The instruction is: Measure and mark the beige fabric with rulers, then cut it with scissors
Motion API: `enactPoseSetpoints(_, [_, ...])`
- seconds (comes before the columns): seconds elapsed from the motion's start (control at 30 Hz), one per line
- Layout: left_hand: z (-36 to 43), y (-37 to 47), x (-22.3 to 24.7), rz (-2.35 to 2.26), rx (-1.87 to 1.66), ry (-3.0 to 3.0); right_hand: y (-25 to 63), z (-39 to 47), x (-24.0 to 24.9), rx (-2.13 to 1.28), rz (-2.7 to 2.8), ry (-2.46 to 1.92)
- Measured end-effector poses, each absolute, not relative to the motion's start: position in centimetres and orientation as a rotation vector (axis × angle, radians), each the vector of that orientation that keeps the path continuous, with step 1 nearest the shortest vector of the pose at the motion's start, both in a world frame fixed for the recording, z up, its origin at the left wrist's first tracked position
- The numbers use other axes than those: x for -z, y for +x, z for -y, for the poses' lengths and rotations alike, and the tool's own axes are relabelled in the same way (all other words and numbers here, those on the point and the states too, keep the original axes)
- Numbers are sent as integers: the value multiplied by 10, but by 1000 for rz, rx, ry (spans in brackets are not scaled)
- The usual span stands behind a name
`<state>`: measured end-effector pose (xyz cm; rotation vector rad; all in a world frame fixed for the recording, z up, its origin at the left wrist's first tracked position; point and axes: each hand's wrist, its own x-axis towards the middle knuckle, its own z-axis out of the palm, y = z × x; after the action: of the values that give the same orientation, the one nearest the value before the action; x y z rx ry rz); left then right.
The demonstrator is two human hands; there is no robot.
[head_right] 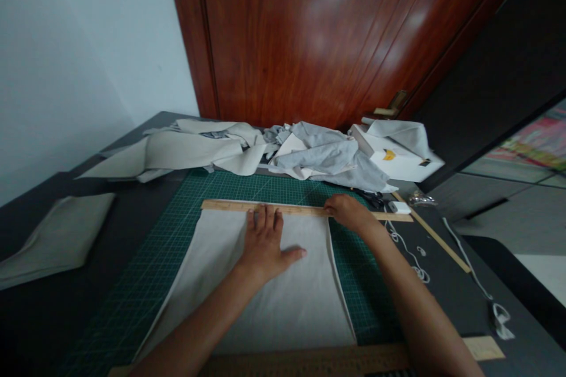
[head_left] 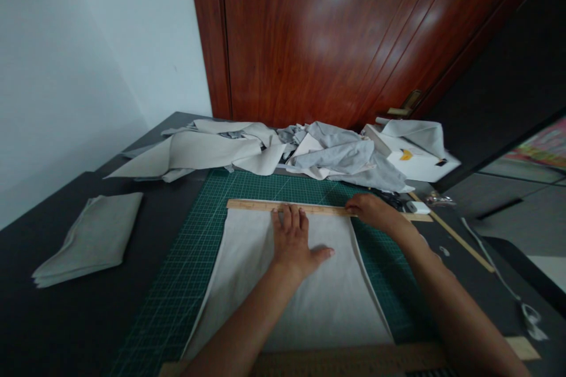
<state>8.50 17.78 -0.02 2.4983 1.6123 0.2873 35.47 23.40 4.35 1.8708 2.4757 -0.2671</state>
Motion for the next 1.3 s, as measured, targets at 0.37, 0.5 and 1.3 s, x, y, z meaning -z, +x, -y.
enactPoseSetpoints(0.37, [-178,84,0,-1602,-313,2491,356,-232,-47,335,-2536,1887])
enactPoseSetpoints(0.5, [-178,84,-2,-1596,-271,2476,358,-231,-46,283,-2534,1970])
enactPoseSetpoints(1.3, [-178,86,0,-1609,-288,2486,347,-232,-41,147,-2530,1910])
